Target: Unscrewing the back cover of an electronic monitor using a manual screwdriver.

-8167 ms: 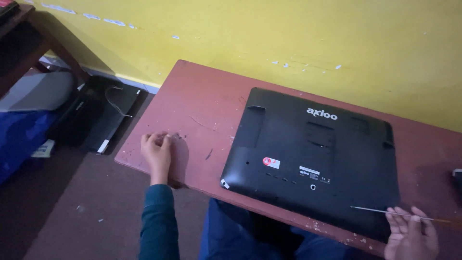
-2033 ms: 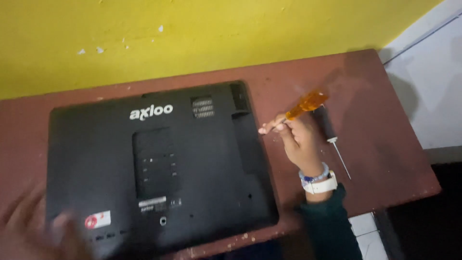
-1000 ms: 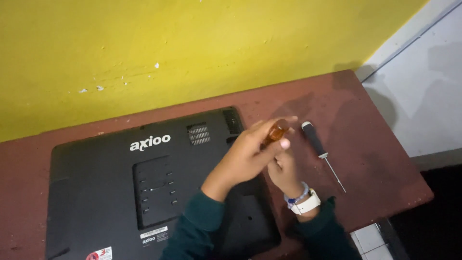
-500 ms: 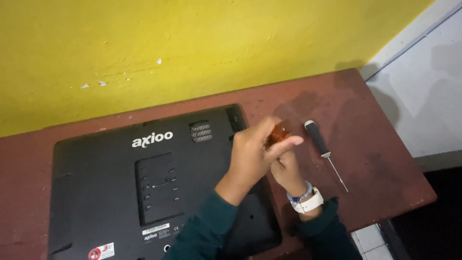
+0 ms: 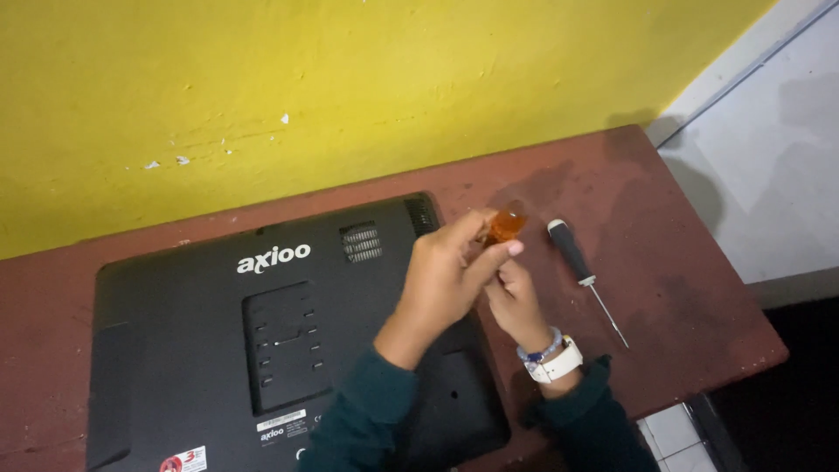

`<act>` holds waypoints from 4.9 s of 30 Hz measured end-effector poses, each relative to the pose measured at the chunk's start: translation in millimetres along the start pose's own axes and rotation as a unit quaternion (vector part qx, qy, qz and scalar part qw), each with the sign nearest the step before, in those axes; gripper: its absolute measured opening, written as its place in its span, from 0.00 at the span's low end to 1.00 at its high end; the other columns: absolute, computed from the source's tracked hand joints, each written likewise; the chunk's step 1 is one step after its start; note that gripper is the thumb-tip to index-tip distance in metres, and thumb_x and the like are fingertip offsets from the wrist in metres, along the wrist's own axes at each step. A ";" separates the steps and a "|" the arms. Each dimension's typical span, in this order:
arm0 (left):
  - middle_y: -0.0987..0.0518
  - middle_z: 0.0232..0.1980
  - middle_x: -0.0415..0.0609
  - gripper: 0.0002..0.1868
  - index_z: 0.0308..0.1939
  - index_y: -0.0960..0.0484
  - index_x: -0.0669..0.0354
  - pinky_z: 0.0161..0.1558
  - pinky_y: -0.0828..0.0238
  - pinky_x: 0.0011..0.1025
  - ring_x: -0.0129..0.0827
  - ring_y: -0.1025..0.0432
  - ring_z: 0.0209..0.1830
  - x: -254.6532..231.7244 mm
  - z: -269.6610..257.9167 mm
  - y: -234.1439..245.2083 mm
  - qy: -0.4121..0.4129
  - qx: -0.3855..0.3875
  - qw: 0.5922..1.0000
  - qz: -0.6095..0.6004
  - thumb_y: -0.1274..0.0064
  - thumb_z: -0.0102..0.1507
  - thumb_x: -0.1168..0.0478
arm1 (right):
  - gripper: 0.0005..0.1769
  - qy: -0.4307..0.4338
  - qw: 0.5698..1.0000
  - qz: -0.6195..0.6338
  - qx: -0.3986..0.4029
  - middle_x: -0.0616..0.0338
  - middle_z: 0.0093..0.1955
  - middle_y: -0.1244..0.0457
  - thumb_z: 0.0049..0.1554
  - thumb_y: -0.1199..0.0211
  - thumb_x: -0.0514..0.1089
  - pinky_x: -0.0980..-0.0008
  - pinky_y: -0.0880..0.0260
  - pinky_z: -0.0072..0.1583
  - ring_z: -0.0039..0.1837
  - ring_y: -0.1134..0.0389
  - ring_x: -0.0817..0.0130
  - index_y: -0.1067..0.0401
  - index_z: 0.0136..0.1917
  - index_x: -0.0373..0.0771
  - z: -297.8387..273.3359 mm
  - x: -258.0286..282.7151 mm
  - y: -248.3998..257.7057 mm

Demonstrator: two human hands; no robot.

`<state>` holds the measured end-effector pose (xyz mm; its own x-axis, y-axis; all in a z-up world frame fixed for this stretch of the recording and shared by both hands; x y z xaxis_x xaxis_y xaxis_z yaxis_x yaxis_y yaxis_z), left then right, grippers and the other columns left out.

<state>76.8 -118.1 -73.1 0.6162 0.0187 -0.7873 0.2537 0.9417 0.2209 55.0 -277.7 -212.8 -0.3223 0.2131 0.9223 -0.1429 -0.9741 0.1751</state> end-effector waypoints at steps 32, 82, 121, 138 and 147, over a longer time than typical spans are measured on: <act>0.22 0.34 0.47 0.03 0.28 0.18 0.58 0.45 0.32 0.36 0.43 0.29 0.40 18.7 7.2 32.2 0.022 0.142 0.989 -0.016 0.39 0.54 0.67 | 0.22 -0.044 0.995 0.090 -0.004 0.47 0.59 0.33 0.58 0.41 0.42 0.56 0.37 0.62 0.61 0.35 0.62 0.33 0.63 0.31 -1.9 4.4 -3.9; 0.23 0.33 0.46 0.05 0.25 0.24 0.56 0.41 0.38 0.39 0.47 0.28 0.44 7.5 10.2 35.1 0.003 0.184 0.973 0.140 0.43 0.54 0.65 | 0.07 -0.042 0.998 0.016 -0.042 0.57 0.40 0.31 0.54 0.34 0.38 0.68 0.31 0.52 0.46 0.35 0.73 0.24 0.45 0.31 8.2 45.0 -10.6; 0.29 0.17 0.49 0.13 0.16 0.35 0.52 0.38 0.49 0.40 0.46 0.38 0.18 97.5 -31.7 4.3 0.000 0.230 0.888 0.398 0.46 0.47 0.70 | 0.09 -0.013 0.984 0.067 -0.166 0.50 0.42 0.35 0.64 0.46 0.42 0.69 0.23 0.48 0.43 0.29 0.63 0.34 0.48 0.33 6.9 60.8 0.2; 0.23 0.42 0.48 0.04 0.37 0.13 0.51 0.43 0.35 0.40 0.41 0.32 0.41 -20.1 -418.4 435.9 0.440 -0.388 0.642 0.493 0.44 0.64 0.63 | 0.03 -0.034 0.978 0.108 -0.175 0.56 0.47 0.36 0.73 0.45 0.40 0.74 0.23 0.54 0.47 0.31 0.70 0.37 0.56 0.40 -33.3 9.6 -8.3; 0.21 0.47 0.47 0.08 0.43 0.13 0.47 0.47 0.40 0.43 0.44 0.31 0.47 -16.3 -434.4 442.4 0.446 -0.354 0.647 0.506 0.47 0.65 0.55 | 0.02 -0.085 0.963 0.134 -0.218 0.54 0.48 0.36 0.68 0.45 0.39 0.71 0.23 0.55 0.48 0.30 0.65 0.36 0.54 0.43 -60.8 19.3 -21.5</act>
<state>-144.9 444.0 -212.5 -0.5574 0.6362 -0.5334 -0.5430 0.2067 0.8139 -5.0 -248.0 -219.6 -0.2495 -0.0925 0.9639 -0.4669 -0.8606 -0.2034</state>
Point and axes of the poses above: each hand's wrist, its own z-axis towards the middle knuckle, its own y-axis out of the back of the hand, x = y × z, the point moved 2 cm from there along z, towards the middle knuckle
